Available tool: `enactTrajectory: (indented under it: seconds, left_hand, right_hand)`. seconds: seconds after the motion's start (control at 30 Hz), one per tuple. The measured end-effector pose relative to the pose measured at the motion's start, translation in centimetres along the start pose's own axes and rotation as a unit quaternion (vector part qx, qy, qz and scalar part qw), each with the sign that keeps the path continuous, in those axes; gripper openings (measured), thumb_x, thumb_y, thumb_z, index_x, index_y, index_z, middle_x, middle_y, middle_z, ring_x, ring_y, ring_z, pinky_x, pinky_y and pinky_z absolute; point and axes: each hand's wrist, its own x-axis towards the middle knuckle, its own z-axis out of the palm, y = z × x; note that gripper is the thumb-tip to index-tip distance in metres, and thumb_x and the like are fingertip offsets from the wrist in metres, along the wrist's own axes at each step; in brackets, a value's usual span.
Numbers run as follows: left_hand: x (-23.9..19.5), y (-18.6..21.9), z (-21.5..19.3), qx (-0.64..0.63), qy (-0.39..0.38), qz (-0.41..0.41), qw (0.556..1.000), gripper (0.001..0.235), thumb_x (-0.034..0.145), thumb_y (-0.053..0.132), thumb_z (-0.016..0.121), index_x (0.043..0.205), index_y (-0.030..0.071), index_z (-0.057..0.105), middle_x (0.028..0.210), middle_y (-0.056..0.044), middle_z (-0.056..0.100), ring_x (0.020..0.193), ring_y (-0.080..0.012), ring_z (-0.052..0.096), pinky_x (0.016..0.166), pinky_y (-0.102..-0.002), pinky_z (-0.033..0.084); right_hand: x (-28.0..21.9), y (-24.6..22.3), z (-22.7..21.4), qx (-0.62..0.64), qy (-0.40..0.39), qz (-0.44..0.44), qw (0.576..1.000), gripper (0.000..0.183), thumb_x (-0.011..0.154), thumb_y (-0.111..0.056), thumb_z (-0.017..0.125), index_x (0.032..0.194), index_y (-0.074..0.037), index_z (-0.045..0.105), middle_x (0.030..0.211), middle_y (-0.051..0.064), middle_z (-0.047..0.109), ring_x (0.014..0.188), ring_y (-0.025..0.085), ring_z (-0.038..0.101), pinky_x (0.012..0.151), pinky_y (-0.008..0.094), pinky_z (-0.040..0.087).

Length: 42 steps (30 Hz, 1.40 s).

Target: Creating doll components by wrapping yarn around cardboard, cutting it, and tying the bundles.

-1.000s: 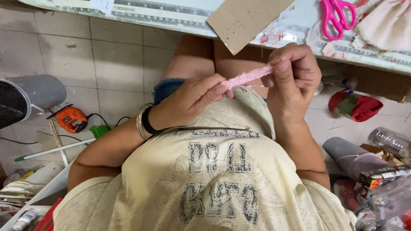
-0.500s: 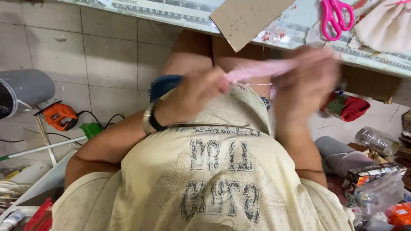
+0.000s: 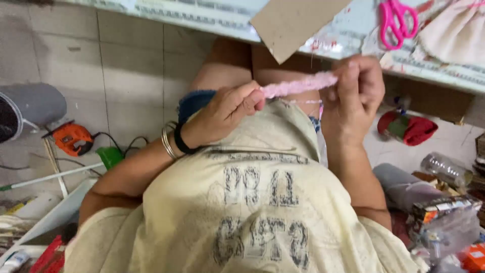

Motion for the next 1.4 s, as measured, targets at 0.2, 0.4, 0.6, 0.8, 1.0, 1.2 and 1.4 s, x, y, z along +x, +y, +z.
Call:
enactTrajectory:
  seconds: [0.2, 0.4, 0.6, 0.8, 1.0, 1.2, 1.4]
  left_hand:
    - [-0.8, -0.5, -0.5, -0.119, -0.067, -0.157, 0.978, 0.044, 0.106, 0.035, 0.037, 0.133, 0.004, 0.054, 0.092, -0.003, 0.059, 0.077, -0.0093, 0.055, 0.064, -0.022, 0.060]
    - [-0.8, 0.7, -1.1, -0.246, -0.101, -0.124, 0.956, 0.033, 0.111, 0.029, 0.033, 0.105, 0.003, 0.054, 0.090, -0.002, 0.052, 0.068, -0.0078, 0.040, 0.062, -0.019, 0.036]
    - [-1.3, -0.5, -0.3, -0.292, -0.111, -0.124, 0.942, 0.073, 0.105, 0.053, 0.023, 0.152, -0.002, 0.033, 0.116, -0.015, 0.059, 0.084, -0.0156, 0.052, 0.073, -0.027, 0.049]
    - [1.6, 1.0, 0.2, 0.113, 0.022, 0.069, 0.991, 0.052, 0.107, 0.043, 0.048, 0.139, 0.003, 0.045, 0.137, -0.018, 0.045, 0.128, -0.0285, 0.051, 0.103, -0.040, 0.055]
    - [3.4, 0.9, 2.1, -0.011, -0.036, 0.219, 0.975, 0.053, 0.116, 0.035, 0.045, 0.152, 0.001, 0.025, 0.135, -0.018, 0.050, 0.121, -0.0271, 0.061, 0.109, -0.037, 0.056]
    - [2.0, 0.9, 1.7, -0.023, -0.054, 0.097, 0.994, 0.029, 0.111, 0.019, 0.042, 0.124, -0.002, 0.057, 0.100, -0.017, 0.066, 0.090, -0.0334, 0.071, 0.082, -0.043, 0.058]
    - [1.5, 0.4, 1.0, -0.010, -0.043, 0.025, 0.999, 0.027, 0.108, 0.017, 0.051, 0.119, -0.003, 0.066, 0.102, -0.019, 0.071, 0.092, -0.0335, 0.073, 0.084, -0.040, 0.057]
  right_hand:
    - [0.7, 0.8, -3.7, 0.102, 0.044, -0.023, 0.994, 0.009, 0.111, -0.017, 0.062, 0.103, -0.014, 0.062, 0.087, -0.002, 0.058, 0.059, 0.007, 0.042, 0.046, 0.024, 0.033]
    - [0.0, -2.9, -1.1, -0.009, 0.046, -0.072, 0.996, 0.019, 0.112, -0.024, 0.056, 0.102, -0.009, 0.051, 0.080, 0.002, 0.046, 0.051, 0.008, 0.037, 0.043, 0.023, 0.034]
    - [-1.2, -3.8, -0.6, -0.105, 0.080, -0.143, 0.981, 0.025, 0.111, -0.027, 0.055, 0.099, -0.007, 0.046, 0.088, 0.011, 0.048, 0.075, 0.018, 0.042, 0.068, 0.031, 0.034]
    - [-1.5, -3.7, -1.1, -0.138, -0.039, -0.189, 0.971, 0.018, 0.106, -0.011, 0.059, 0.090, -0.007, 0.053, 0.076, 0.006, 0.052, 0.060, 0.015, 0.043, 0.054, 0.032, 0.034]
    - [-1.8, -4.6, 1.5, -0.187, -0.082, -0.160, 0.966, 0.014, 0.104, -0.006, 0.057, 0.092, 0.001, 0.057, 0.083, 0.013, 0.059, 0.074, 0.022, 0.053, 0.072, 0.034, 0.044]
    - [-3.7, 0.0, -0.1, -0.098, 0.018, -0.172, 0.980, 0.025, 0.102, -0.014, 0.060, 0.085, 0.004, 0.060, 0.078, 0.014, 0.059, 0.069, 0.016, 0.049, 0.064, 0.032, 0.049]
    - [-4.7, 2.1, -0.1, -0.017, 0.015, -0.131, 0.991, 0.025, 0.104, -0.013, 0.056, 0.085, 0.003, 0.054, 0.077, 0.016, 0.054, 0.050, 0.013, 0.055, 0.044, 0.026, 0.048]
